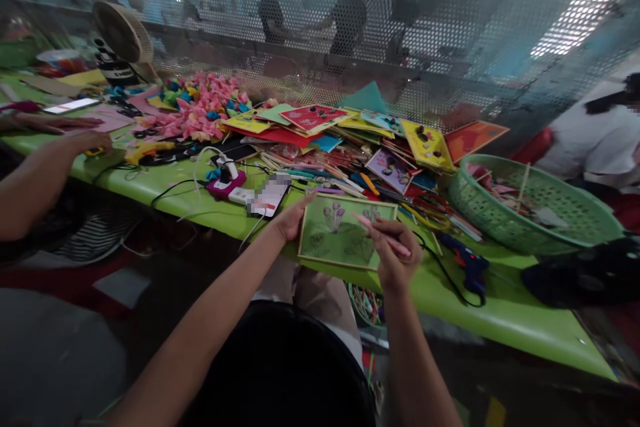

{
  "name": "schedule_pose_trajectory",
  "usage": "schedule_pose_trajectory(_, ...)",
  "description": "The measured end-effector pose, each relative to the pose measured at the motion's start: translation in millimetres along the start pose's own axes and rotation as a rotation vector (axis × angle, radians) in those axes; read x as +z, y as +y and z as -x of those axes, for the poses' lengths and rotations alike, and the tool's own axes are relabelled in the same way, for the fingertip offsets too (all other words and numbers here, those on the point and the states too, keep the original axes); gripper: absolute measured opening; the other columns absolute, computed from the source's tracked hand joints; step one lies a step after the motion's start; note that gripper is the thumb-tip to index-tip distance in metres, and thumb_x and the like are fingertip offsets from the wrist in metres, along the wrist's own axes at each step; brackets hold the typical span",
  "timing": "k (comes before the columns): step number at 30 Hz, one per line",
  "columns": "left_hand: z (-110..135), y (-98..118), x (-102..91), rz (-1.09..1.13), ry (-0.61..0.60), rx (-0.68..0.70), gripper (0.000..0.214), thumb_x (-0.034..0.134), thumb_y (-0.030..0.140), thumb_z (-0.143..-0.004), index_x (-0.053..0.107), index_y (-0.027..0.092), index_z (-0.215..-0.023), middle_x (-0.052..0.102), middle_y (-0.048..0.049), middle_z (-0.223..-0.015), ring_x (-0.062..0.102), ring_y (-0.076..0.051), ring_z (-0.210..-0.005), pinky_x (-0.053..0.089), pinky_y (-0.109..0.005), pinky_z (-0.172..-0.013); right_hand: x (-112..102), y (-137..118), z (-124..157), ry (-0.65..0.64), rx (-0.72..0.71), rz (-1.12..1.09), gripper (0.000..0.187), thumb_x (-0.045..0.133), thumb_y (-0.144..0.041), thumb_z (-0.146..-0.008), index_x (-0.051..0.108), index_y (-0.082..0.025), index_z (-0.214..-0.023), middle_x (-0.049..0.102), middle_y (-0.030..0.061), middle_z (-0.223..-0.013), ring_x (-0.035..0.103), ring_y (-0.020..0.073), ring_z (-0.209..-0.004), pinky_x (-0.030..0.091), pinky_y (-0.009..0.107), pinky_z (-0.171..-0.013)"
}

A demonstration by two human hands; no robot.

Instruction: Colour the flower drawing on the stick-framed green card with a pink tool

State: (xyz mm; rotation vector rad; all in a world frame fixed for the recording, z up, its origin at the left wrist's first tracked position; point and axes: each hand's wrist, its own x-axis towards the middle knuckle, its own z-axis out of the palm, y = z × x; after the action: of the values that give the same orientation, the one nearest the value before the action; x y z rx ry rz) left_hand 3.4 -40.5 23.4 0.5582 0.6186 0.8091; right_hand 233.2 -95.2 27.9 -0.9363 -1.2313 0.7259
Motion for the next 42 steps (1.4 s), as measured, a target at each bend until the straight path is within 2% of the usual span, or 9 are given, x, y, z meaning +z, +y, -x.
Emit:
schedule_pose_trajectory(3, 1, -2, 0.1, 0.005, -0.008, 0.003, 0.059, 0.053, 0.063, -0.101, 0.072, 0.012, -0.125, 0.083, -0.0151, -0.106, 0.08, -0.031, -0.101, 0.06, -0.047, -0.1, 12, 1, -2, -0.084, -0.017, -0.003, 0.018, 0.083, -0.035, -0.079, 0.073, -0.025, -0.089, 0.073, -0.0006, -0.079, 0.069, 0.0183, -0.067, 0.054, 0.032, -0.065)
schedule_pose_trajectory(5, 1, -3, 0.3, 0.009, -0.02, -0.003, 0.059, 0.052, 0.063, -0.102, 0.071, 0.012, -0.126, 0.083, -0.0152, -0.107, 0.08, -0.031, -0.102, 0.059, -0.047, -0.102, 17, 4, -1, -0.143, 0.023, -0.035, 0.017, 0.084, -0.034, -0.078, 0.072, -0.025, -0.086, 0.072, -0.0018, -0.077, 0.069, 0.0167, -0.065, 0.053, 0.03, -0.062)
schedule_pose_trajectory(12, 8, -5, 8.5, 0.002, -0.002, -0.033, 0.064, 0.037, 0.06, -0.108, 0.067, 0.01, -0.136, 0.081, -0.0165, -0.115, 0.077, -0.031, -0.112, 0.053, -0.049, -0.112, 10, 11, 1, -0.129, 0.045, -0.064, 0.015, 0.087, -0.031, -0.078, 0.074, -0.025, -0.083, 0.072, -0.0029, -0.075, 0.07, 0.0153, -0.065, 0.053, 0.028, -0.063)
schedule_pose_trajectory(19, 10, -8, 10.7, -0.004, 0.009, -0.008, 0.064, 0.046, 0.063, -0.105, 0.066, 0.011, -0.138, 0.081, -0.0168, -0.116, 0.077, -0.033, -0.114, 0.053, -0.053, -0.11, 9, 14, 2, -0.157, 0.004, 0.015, 0.016, 0.087, -0.032, -0.081, 0.074, -0.024, -0.085, 0.075, -0.0021, -0.075, 0.071, 0.0164, -0.067, 0.055, 0.029, -0.067)
schedule_pose_trajectory(24, 7, -9, 6.1, -0.003, -0.027, 0.0, 0.066, 0.058, 0.068, -0.097, 0.069, 0.013, -0.134, 0.081, -0.0163, -0.116, 0.078, -0.034, -0.11, 0.056, -0.05, -0.106, 10, 15, 2, -0.173, -0.03, 0.043, 0.017, 0.087, -0.033, -0.081, 0.074, -0.024, -0.085, 0.076, -0.0012, -0.074, 0.072, 0.0172, -0.066, 0.055, 0.029, -0.064)
schedule_pose_trajectory(28, 4, -10, 2.9, -0.004, -0.026, 0.008, 0.064, 0.057, 0.067, -0.099, 0.07, 0.014, -0.132, 0.082, -0.0155, -0.113, 0.079, -0.033, -0.107, 0.057, -0.048, -0.105, 11, 13, 2, -0.176, -0.046, 0.068, 0.016, 0.087, -0.033, -0.081, 0.075, -0.024, -0.085, 0.076, -0.0007, -0.073, 0.072, 0.0176, -0.064, 0.055, 0.028, -0.06)
schedule_pose_trajectory(42, 0, -11, -2.0, 0.006, -0.093, -0.026, 0.069, 0.055, 0.072, -0.096, 0.07, 0.015, -0.132, 0.082, -0.0166, -0.112, 0.079, -0.033, -0.104, 0.059, -0.048, -0.101, 10, 15, 3, -0.187, -0.016, 0.113, 0.015, 0.087, -0.032, -0.083, 0.075, -0.023, -0.087, 0.077, 0.0003, -0.076, 0.073, 0.0185, -0.069, 0.056, 0.029, -0.064)
